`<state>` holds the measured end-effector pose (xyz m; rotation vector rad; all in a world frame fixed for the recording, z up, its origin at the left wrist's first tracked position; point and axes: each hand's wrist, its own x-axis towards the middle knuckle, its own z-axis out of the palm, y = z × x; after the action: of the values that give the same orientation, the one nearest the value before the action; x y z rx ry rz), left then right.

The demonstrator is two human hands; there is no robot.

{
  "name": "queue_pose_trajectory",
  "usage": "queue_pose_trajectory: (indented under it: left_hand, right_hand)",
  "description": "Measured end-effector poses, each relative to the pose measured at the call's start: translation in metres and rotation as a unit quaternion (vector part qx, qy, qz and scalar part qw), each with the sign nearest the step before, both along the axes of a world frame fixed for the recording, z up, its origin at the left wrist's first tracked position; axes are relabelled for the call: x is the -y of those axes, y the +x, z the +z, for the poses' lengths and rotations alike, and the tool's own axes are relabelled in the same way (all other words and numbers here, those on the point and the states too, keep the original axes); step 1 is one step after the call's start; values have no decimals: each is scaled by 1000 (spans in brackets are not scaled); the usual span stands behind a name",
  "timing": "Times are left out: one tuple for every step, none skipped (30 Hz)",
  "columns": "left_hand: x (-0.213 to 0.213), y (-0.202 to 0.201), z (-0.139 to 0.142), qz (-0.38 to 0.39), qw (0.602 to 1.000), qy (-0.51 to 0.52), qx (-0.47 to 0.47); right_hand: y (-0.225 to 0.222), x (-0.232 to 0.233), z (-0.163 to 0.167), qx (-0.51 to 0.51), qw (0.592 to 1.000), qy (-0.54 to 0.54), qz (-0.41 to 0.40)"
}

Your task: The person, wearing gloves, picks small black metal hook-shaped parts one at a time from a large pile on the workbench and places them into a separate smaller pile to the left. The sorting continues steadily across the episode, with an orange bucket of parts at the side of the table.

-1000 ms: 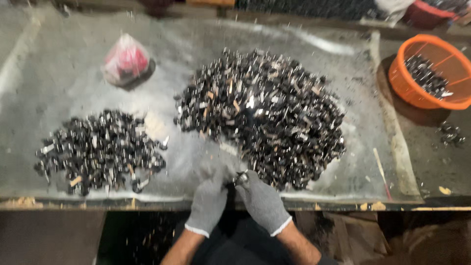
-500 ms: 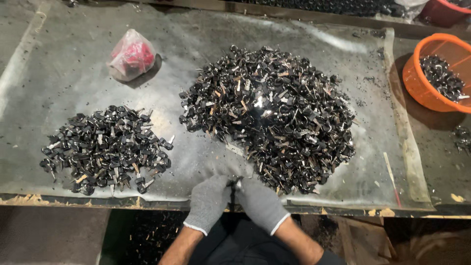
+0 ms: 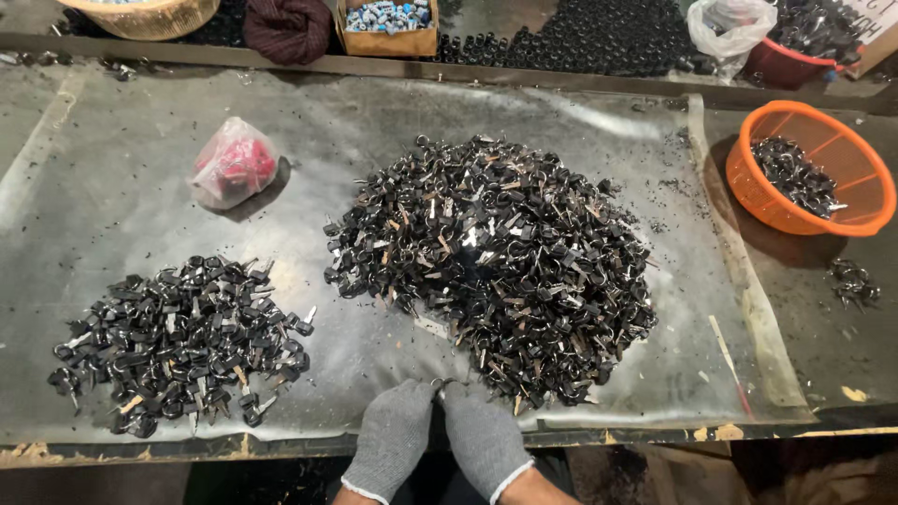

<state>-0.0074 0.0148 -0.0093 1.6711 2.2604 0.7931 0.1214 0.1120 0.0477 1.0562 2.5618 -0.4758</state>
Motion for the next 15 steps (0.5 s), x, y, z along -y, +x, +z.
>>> queue_pose_trajectory:
  left_hand:
    - [0, -1, -1, -6, 1000, 17, -5]
    - [0, -1, -1, -11, 999, 34, -9]
    - [1, -1, -1, 3, 999, 53, 7]
    - [1, -1, -1, 15, 997, 74, 21]
    - [1, -2, 0, 26, 995, 96, 34]
    - [1, -2, 0, 25, 996, 81, 28]
    - [1, -2, 1, 27, 997, 66, 27]
    - [1, -1, 2, 29, 998, 45, 31]
    - [2, 0, 3, 25, 999, 32, 35]
    - [2, 0, 3, 21, 999, 20, 38]
    - [2, 0, 4, 19, 999, 12, 37]
    - [2, 1, 4, 25, 998, 23, 43]
    - [2, 0, 5, 29, 998, 34, 48]
    - [2, -1, 5, 33, 997, 46, 54]
    - [2, -2, 5, 34, 997, 36, 58]
  right_hand:
    - [-1, -2, 0, -51, 998, -22, 15]
    - [0, -5, 0, -100, 994, -45, 30]
    - [0, -9, 0, -151, 985, -65, 45]
    - [0, -10, 0, -127, 988, -82, 15]
    - [1, -11, 0, -105, 989, -99, -15]
    - [2, -11, 0, -81, 989, -115, -44]
    - [2, -11, -1, -91, 993, -71, -17]
    - [3, -10, -2, -96, 995, -32, 9]
    - [3, -8, -4, -100, 995, 3, 32]
    - [4, -7, -6, -100, 994, -32, 23]
    - [4, -8, -9, -104, 992, -64, 16]
    - [4, -10, -12, -112, 989, -93, 10]
    - [3, -12, -16, -127, 988, -82, 12]
    - [2, -12, -19, -141, 987, -71, 15]
    - [2, -13, -23, -150, 987, -61, 20]
